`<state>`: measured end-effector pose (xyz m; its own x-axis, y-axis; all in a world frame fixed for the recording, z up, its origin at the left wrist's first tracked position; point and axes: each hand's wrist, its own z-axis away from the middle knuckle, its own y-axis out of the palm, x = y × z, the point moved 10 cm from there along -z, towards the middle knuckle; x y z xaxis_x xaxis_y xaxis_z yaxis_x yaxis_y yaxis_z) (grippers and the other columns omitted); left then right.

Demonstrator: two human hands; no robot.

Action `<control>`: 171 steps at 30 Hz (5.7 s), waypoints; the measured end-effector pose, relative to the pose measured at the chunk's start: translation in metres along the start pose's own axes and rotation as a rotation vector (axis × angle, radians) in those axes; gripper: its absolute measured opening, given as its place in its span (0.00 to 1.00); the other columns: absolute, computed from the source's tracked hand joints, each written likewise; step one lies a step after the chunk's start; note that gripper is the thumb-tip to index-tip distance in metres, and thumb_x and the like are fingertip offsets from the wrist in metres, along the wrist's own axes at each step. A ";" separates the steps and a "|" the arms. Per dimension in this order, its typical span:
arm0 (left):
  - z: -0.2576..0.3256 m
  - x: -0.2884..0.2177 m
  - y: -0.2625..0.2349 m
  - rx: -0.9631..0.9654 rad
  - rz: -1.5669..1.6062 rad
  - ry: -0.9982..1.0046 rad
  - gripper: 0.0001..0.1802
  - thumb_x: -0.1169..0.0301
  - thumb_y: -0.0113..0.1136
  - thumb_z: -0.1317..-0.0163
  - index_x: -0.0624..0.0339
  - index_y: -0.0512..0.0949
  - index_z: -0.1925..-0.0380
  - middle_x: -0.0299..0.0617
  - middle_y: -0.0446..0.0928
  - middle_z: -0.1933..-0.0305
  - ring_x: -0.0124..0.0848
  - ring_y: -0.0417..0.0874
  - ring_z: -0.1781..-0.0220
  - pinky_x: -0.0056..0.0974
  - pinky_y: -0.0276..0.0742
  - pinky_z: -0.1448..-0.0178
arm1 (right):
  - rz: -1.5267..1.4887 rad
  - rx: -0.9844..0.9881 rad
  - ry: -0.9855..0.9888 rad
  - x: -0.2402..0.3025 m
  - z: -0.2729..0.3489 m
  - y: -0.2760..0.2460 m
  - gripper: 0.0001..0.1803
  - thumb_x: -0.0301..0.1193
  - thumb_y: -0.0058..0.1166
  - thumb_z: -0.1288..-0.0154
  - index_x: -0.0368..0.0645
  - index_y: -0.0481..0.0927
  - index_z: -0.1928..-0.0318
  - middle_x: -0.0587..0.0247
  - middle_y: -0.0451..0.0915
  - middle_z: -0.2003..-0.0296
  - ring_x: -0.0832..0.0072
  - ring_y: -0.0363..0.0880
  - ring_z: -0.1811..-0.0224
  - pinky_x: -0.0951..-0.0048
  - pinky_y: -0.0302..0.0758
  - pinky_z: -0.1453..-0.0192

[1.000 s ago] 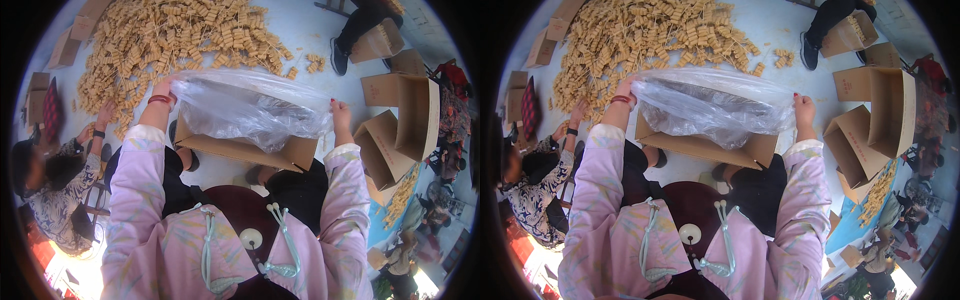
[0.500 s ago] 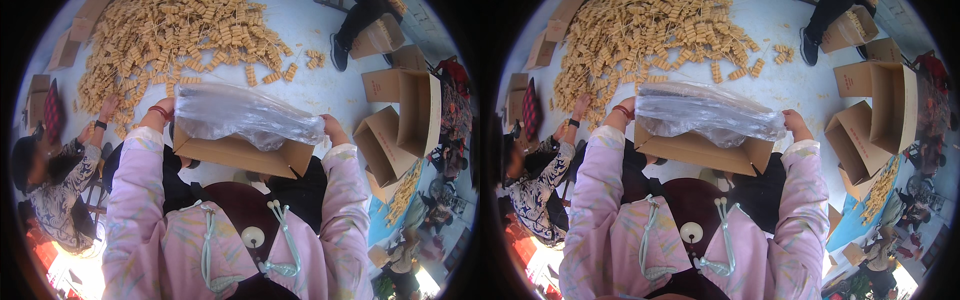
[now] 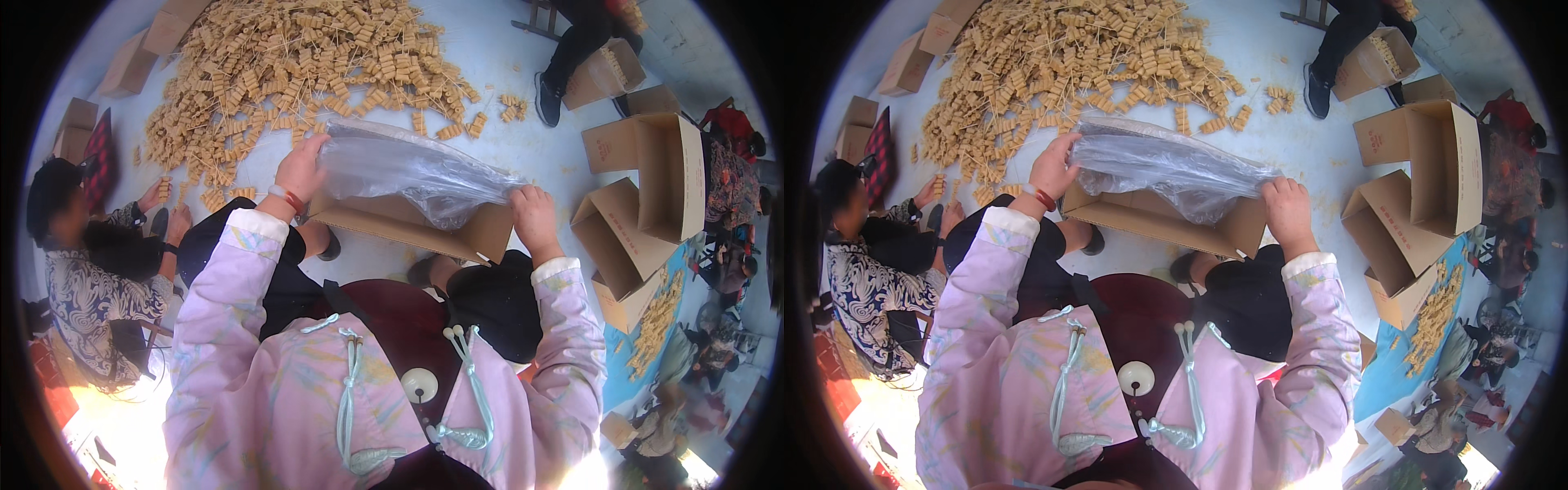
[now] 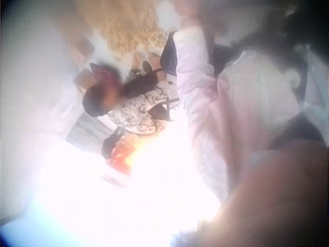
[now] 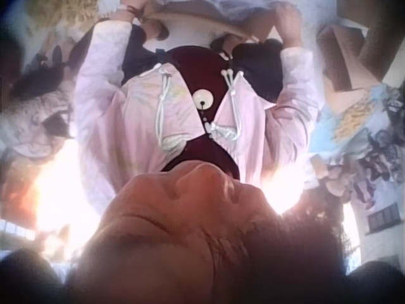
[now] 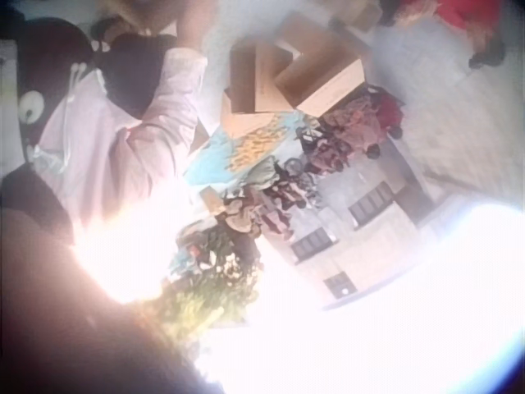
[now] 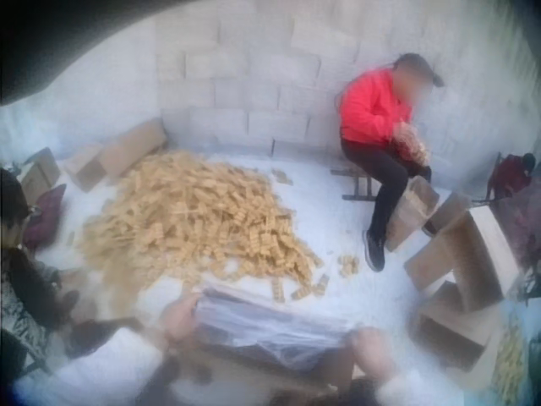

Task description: The person threads small ring-shaped food items onto wooden skewers and places the completed skewers into a cardboard box. The person then covers the box with a plastic sheet and places it into a larger box.

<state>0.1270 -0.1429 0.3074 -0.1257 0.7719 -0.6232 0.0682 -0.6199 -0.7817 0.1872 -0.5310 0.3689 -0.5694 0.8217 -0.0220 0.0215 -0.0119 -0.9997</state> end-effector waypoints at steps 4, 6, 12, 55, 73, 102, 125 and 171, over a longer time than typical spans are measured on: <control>0.017 0.018 -0.009 -0.052 0.119 -0.212 0.11 0.73 0.59 0.44 0.58 0.74 0.60 0.48 0.78 0.57 0.48 0.81 0.57 0.47 0.77 0.55 | -0.435 -0.170 0.144 -0.027 0.046 -0.020 0.06 0.24 0.62 0.49 0.41 0.80 0.68 0.56 0.80 0.69 0.54 0.79 0.64 0.57 0.75 0.58; 0.031 -0.007 -0.023 -0.073 -0.013 0.031 0.08 0.76 0.60 0.45 0.60 0.73 0.65 0.48 0.77 0.60 0.47 0.80 0.59 0.44 0.76 0.56 | -0.499 -0.112 0.170 -0.022 0.073 -0.019 0.05 0.24 0.62 0.49 0.41 0.80 0.71 0.55 0.79 0.71 0.54 0.79 0.66 0.57 0.75 0.61; 0.098 -0.043 -0.040 0.049 -0.112 0.280 0.04 0.75 0.61 0.47 0.60 0.75 0.72 0.48 0.73 0.63 0.49 0.76 0.58 0.46 0.75 0.55 | -0.445 0.242 -0.020 0.027 0.128 0.003 0.04 0.25 0.63 0.51 0.42 0.80 0.73 0.57 0.80 0.71 0.56 0.79 0.65 0.57 0.75 0.60; 0.106 -0.076 0.095 1.232 0.213 0.128 0.25 0.57 0.67 0.44 0.62 0.77 0.51 0.50 0.77 0.43 0.44 0.78 0.43 0.43 0.73 0.39 | -1.254 1.020 -0.071 0.123 0.078 0.049 0.15 0.34 0.50 0.29 0.36 0.79 0.51 0.58 0.83 0.57 0.68 0.81 0.55 0.70 0.75 0.46; 0.085 -0.085 0.170 0.914 -0.237 0.400 0.13 0.71 0.51 0.40 0.54 0.79 0.56 0.48 0.79 0.53 0.47 0.79 0.47 0.49 0.72 0.42 | -0.282 0.668 0.036 0.114 -0.084 0.223 0.35 0.43 0.57 0.39 0.44 0.67 0.33 0.48 0.69 0.35 0.54 0.63 0.30 0.60 0.58 0.27; -0.003 0.037 -0.002 0.208 -0.285 -0.260 0.17 0.63 0.57 0.43 0.68 0.82 0.64 0.63 0.81 0.63 0.57 0.82 0.57 0.53 0.77 0.50 | -1.036 0.283 0.881 -0.052 0.062 0.103 0.22 0.33 0.59 0.43 0.31 0.78 0.50 0.35 0.81 0.57 0.46 0.81 0.52 0.58 0.75 0.47; -0.002 -0.038 -0.037 -0.478 -0.409 0.130 0.31 0.61 0.70 0.49 0.65 0.74 0.47 0.51 0.74 0.43 0.50 0.73 0.41 0.47 0.70 0.38 | -0.136 -0.173 0.219 -0.006 -0.045 0.008 0.19 0.38 0.60 0.41 0.38 0.78 0.54 0.48 0.80 0.58 0.50 0.78 0.52 0.57 0.74 0.48; -0.037 -0.079 0.054 0.422 -0.040 0.154 0.22 0.55 0.55 0.36 0.61 0.80 0.51 0.55 0.75 0.47 0.50 0.76 0.44 0.47 0.72 0.40 | -0.679 0.067 -0.174 0.084 -0.115 0.016 0.11 0.24 0.62 0.46 0.41 0.79 0.60 0.52 0.79 0.53 0.53 0.77 0.48 0.60 0.73 0.43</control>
<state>0.1767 -0.2320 0.3134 0.0306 0.7888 -0.6138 -0.3477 -0.5674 -0.7465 0.2336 -0.3965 0.3524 -0.5620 0.5567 0.6117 -0.4328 0.4323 -0.7911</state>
